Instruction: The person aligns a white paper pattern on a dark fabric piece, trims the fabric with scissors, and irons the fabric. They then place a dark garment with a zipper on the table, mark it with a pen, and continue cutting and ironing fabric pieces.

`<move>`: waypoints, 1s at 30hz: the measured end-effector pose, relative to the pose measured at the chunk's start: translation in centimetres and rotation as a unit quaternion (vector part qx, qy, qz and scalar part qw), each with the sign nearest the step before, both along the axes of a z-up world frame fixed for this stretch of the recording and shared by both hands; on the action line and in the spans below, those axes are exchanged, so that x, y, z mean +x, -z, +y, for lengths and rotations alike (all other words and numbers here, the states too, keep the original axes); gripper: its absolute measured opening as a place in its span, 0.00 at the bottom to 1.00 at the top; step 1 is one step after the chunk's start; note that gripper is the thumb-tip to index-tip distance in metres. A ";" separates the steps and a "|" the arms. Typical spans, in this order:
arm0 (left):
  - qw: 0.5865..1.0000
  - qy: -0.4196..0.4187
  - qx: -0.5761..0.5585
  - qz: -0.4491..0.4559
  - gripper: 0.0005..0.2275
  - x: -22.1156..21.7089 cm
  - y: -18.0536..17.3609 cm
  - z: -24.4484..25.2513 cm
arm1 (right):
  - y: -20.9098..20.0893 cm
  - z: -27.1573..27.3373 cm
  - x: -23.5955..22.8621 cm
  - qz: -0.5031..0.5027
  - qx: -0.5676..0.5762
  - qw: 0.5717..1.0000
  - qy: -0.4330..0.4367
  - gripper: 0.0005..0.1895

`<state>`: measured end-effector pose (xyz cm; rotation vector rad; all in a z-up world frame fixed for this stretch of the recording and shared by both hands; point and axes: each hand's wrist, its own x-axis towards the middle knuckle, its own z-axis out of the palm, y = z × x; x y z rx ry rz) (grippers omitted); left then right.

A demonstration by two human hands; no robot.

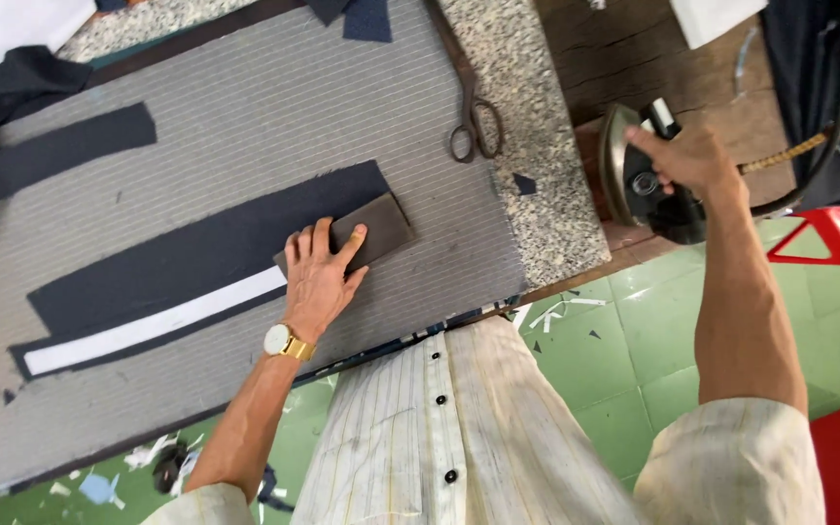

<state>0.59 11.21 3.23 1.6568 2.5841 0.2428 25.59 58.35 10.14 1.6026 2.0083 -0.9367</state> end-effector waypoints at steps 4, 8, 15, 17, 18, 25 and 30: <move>1.000 -0.003 -0.013 0.004 0.27 0.3 -0.4 0.2 | 1.8 1.1 -2.0 0.007 0.035 0.999 0.007 0.41; 0.999 0.000 -0.035 0.006 0.28 0.2 -0.2 0.3 | 7.2 3.4 1.1 0.121 0.216 0.966 -0.071 0.31; 0.996 0.008 -0.019 0.082 0.31 -9.6 -0.8 3.7 | 2.8 -4.1 0.9 0.287 0.451 0.819 -0.209 0.24; 0.997 -0.024 0.012 0.072 0.22 -12.8 -1.4 4.9 | 0.2 -7.7 1.1 0.373 0.505 0.754 -0.194 0.09; 0.997 -0.025 0.014 0.071 0.22 -12.8 -1.2 5.5 | -0.6 -9.3 2.5 0.371 0.506 0.753 -0.197 0.09; 0.993 -0.005 0.114 0.011 0.10 -5.7 0.6 6.5 | 11.2 -22.4 22.2 0.345 0.371 0.862 0.009 0.05; 0.980 0.020 0.197 -0.028 0.05 -0.7 0.0 4.5 | 21.9 -41.1 39.1 0.194 0.047 0.908 0.368 0.21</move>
